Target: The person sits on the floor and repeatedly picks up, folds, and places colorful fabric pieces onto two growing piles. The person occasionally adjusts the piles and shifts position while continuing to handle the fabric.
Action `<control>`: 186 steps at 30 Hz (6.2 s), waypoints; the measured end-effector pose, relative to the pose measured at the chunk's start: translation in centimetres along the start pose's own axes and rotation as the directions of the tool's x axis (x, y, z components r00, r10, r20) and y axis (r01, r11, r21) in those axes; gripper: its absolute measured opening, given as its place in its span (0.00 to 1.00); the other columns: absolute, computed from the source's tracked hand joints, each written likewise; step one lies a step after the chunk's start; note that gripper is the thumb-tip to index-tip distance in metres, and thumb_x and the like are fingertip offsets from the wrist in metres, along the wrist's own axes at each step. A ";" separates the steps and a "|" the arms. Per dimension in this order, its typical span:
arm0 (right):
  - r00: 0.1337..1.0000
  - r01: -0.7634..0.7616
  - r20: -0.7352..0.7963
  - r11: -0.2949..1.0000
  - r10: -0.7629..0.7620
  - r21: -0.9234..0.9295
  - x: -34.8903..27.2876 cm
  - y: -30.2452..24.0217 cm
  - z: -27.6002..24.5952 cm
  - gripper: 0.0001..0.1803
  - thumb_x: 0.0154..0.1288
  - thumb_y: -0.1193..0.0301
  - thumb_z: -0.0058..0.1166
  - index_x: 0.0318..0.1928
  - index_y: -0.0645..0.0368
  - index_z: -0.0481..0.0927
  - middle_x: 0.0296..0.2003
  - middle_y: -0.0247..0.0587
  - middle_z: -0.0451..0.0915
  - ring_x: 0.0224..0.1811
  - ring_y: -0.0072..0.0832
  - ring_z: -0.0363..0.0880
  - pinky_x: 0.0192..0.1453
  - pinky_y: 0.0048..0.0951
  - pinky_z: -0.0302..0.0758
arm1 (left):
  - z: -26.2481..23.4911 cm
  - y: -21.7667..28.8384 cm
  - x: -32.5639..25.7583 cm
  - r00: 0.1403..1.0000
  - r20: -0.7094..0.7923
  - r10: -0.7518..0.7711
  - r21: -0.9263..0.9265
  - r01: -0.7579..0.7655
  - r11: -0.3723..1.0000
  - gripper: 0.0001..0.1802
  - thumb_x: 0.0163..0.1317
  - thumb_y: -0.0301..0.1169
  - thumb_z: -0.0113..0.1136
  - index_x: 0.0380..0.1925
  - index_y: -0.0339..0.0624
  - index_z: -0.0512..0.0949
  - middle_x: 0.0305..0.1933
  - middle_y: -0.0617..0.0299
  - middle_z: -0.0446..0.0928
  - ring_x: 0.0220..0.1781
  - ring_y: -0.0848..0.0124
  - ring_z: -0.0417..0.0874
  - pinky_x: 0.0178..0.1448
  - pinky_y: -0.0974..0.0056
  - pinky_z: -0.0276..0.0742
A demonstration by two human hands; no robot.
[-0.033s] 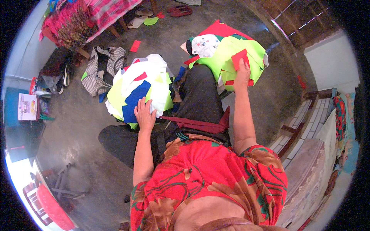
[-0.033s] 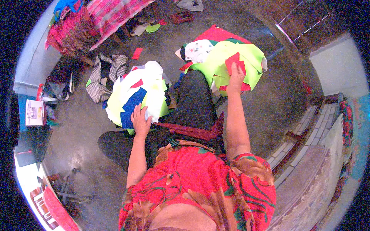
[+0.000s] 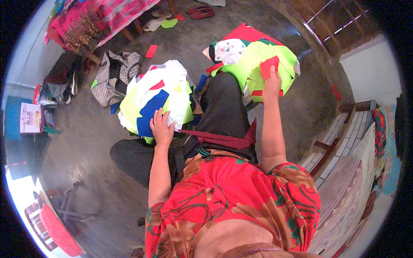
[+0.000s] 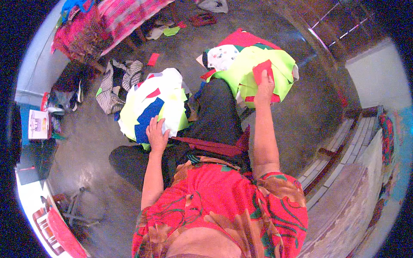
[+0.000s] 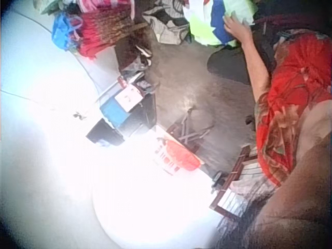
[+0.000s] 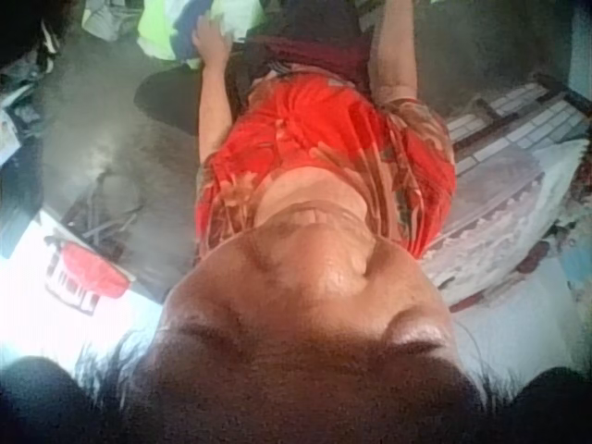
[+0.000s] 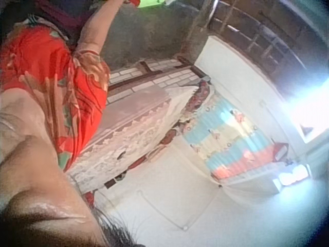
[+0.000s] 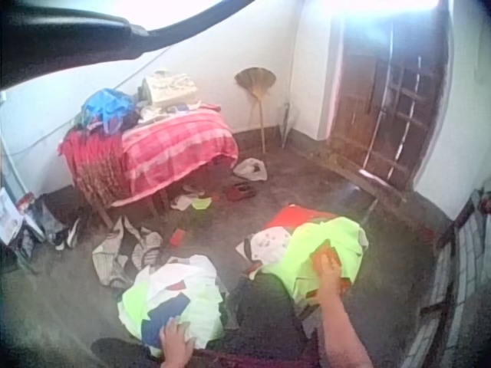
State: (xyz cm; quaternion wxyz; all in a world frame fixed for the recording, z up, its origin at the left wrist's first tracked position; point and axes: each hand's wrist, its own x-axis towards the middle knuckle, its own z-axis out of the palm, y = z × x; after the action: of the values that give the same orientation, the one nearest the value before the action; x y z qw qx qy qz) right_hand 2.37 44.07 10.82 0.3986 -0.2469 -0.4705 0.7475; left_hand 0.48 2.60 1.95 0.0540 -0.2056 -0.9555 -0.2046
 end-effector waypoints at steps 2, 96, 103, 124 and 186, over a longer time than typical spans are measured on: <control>0.994 -0.078 0.086 0.991 0.069 0.105 -1.0 -1.5 1.6 0.18 0.70 0.62 0.46 0.52 0.61 0.73 0.44 0.39 0.79 0.44 0.27 0.79 0.50 0.31 0.74 | -0.3 -0.4 -0.4 1.000 0.003 -0.022 0.002 0.022 1.000 0.30 0.48 0.33 0.67 0.54 0.51 0.70 0.65 0.57 0.62 0.69 0.57 0.58 0.68 0.48 0.52; 0.691 0.695 0.584 0.170 -0.426 -0.699 -6.4 -0.5 2.0 0.26 0.49 0.78 0.58 0.53 0.55 0.72 0.56 0.45 0.72 0.60 0.43 0.68 0.63 0.41 0.62 | -0.1 0.3 0.4 0.994 0.100 -0.040 0.013 0.039 0.999 0.32 0.49 0.32 0.66 0.56 0.51 0.68 0.68 0.58 0.59 0.72 0.59 0.54 0.70 0.47 0.47; 0.783 0.595 0.564 0.050 -0.262 -0.802 -3.4 -0.2 -1.3 0.27 0.51 0.72 0.59 0.55 0.55 0.71 0.57 0.48 0.70 0.62 0.44 0.65 0.64 0.44 0.60 | 0.2 0.0 0.2 0.994 0.099 -0.037 0.022 0.035 0.999 0.33 0.48 0.32 0.66 0.57 0.51 0.68 0.68 0.57 0.58 0.72 0.57 0.53 0.70 0.46 0.48; 0.903 0.363 0.367 -0.063 -0.221 -0.930 9.9 -2.8 -3.8 0.22 0.54 0.53 0.59 0.48 0.46 0.79 0.46 0.40 0.79 0.46 0.42 0.78 0.48 0.46 0.74 | -0.1 0.1 0.0 0.993 0.107 -0.042 0.022 0.040 0.999 0.32 0.50 0.31 0.66 0.57 0.50 0.67 0.69 0.57 0.58 0.72 0.58 0.53 0.71 0.47 0.47; 0.051 -0.338 0.822 0.785 0.567 -0.520 -11.6 9.7 13.8 0.10 0.70 0.63 0.47 0.43 0.56 0.72 0.34 0.25 0.74 0.35 0.13 0.71 0.40 0.18 0.70 | -3.9 2.9 3.1 0.927 0.335 -0.169 -0.930 0.354 0.095 0.23 0.60 0.41 0.60 0.49 0.35 0.75 0.49 0.61 0.75 0.51 0.73 0.73 0.59 0.68 0.66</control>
State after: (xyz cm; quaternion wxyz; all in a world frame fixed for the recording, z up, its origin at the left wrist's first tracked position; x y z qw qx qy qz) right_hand -4.91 25.16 7.98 -0.2600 0.0952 -0.5745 0.7702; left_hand -1.08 4.59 7.12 -0.1980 -0.0317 -0.6114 -0.7654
